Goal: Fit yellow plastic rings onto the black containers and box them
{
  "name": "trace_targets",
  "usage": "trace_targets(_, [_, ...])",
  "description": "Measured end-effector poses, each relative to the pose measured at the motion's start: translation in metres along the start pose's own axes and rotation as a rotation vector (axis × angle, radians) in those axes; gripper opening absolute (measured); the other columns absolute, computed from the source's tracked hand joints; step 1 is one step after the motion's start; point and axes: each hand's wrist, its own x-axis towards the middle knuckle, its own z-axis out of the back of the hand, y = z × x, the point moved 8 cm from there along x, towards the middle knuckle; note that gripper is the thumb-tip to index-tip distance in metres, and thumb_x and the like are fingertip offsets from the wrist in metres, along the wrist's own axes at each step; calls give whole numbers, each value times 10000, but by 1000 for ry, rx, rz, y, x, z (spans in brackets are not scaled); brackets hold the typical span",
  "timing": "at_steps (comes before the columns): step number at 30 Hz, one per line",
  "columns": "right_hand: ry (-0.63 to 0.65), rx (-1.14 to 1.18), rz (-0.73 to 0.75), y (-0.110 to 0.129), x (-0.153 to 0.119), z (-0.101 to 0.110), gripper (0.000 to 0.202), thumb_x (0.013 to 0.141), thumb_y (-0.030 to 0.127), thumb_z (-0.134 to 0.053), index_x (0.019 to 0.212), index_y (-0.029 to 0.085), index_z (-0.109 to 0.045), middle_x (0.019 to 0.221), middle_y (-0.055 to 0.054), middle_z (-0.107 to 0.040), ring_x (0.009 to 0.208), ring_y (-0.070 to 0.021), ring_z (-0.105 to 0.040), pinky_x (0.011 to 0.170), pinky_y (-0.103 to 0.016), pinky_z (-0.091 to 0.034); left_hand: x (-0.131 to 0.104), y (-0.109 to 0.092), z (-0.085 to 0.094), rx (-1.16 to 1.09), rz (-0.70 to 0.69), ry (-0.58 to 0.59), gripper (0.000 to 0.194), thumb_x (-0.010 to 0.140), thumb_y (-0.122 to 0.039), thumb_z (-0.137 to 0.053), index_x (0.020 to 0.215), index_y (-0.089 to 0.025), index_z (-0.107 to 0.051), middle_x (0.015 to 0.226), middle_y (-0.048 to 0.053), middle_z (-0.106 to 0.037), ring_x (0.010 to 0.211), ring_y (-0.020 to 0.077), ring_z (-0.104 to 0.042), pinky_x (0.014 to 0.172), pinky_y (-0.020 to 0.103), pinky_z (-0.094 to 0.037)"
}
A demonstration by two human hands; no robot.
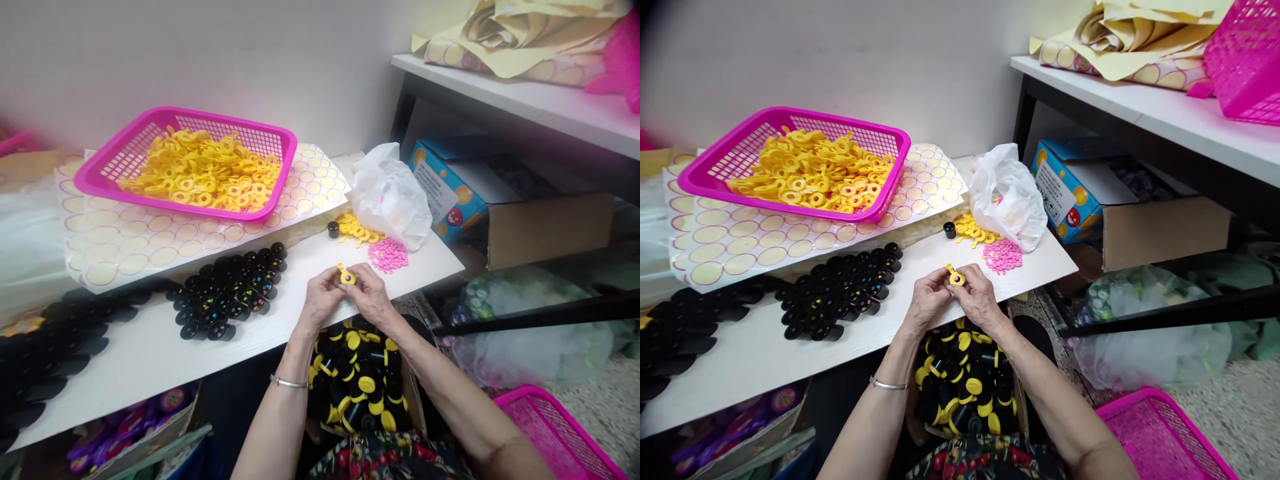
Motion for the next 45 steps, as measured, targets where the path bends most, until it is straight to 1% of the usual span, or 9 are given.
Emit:
trace_targets(2, [-2,25,-16,0,1,2,178,753,223,-599,928,191,-591,874,-32,-532,795,-153,-520,721,-277,-441,1,0,-5,148,-15,31,272,574,-110,-590,837,-128,-658,721,-9,-593,662,101,-505,616,203,-398])
trace_targets(12, [90,-168,1,7,6,0,142,771,226,-574,897,210,-638,855,-24,-523,782,-154,-527,720,-278,-432,2,-1,1,423,-92,-148,34,571,-162,-580,579,-136,-601,543,-47,-445,560,83,-382,511,201,-306])
trace_targets(19, [55,-176,-18,4,8,1,117,733,235,-625,840,193,-648,773,-13,-519,703,-145,-525,662,-271,-433,0,-4,-4,52,88,82,255,559,-121,-544,771,-115,-686,620,-6,-575,557,87,-456,537,204,-361])
trace_targets(26, [67,-149,35,0,3,0,245,805,222,-521,1035,204,-603,938,-60,-557,854,-172,-552,745,-292,-454,5,6,-2,-83,148,50,208,548,-127,-499,662,-91,-669,604,33,-602,478,91,-468,451,214,-350])
trace_targets(31, [94,-124,6,3,8,4,185,765,216,-554,920,201,-652,864,-41,-553,827,-164,-546,750,-290,-444,6,2,-6,-30,103,4,197,671,-273,-578,629,-96,-653,554,30,-590,484,93,-488,452,208,-364])
trace_targets(34, [99,51,-118,-5,10,6,127,705,238,-625,810,187,-674,777,-14,-568,714,-135,-538,648,-261,-448,6,0,-6,29,103,-96,314,668,-412,-641,624,-101,-638,491,-7,-546,429,68,-433,416,194,-308])
trace_targets(38, [99,501,-491,-31,2,-4,395,583,315,-736,934,154,-657,620,19,-589,467,-74,-482,423,-196,-400,5,-1,-7,79,89,-186,367,657,-473,-652,638,-107,-632,479,-33,-520,430,60,-420,427,189,-307])
trace_targets(41, [45,690,-652,-38,-4,-11,383,629,399,-708,887,123,-648,568,3,-592,410,-60,-488,370,-168,-418,4,2,-8,118,92,-213,371,673,-482,-629,655,-111,-638,504,-25,-542,447,69,-441,446,195,-330])
trace_targets(45, [-59,680,-731,-42,-5,-13,244,692,347,-665,770,119,-622,496,13,-559,349,-55,-474,314,-154,-422,0,4,-7,141,75,-298,335,690,-451,-610,627,-122,-606,514,-30,-525,474,75,-438,462,198,-327])
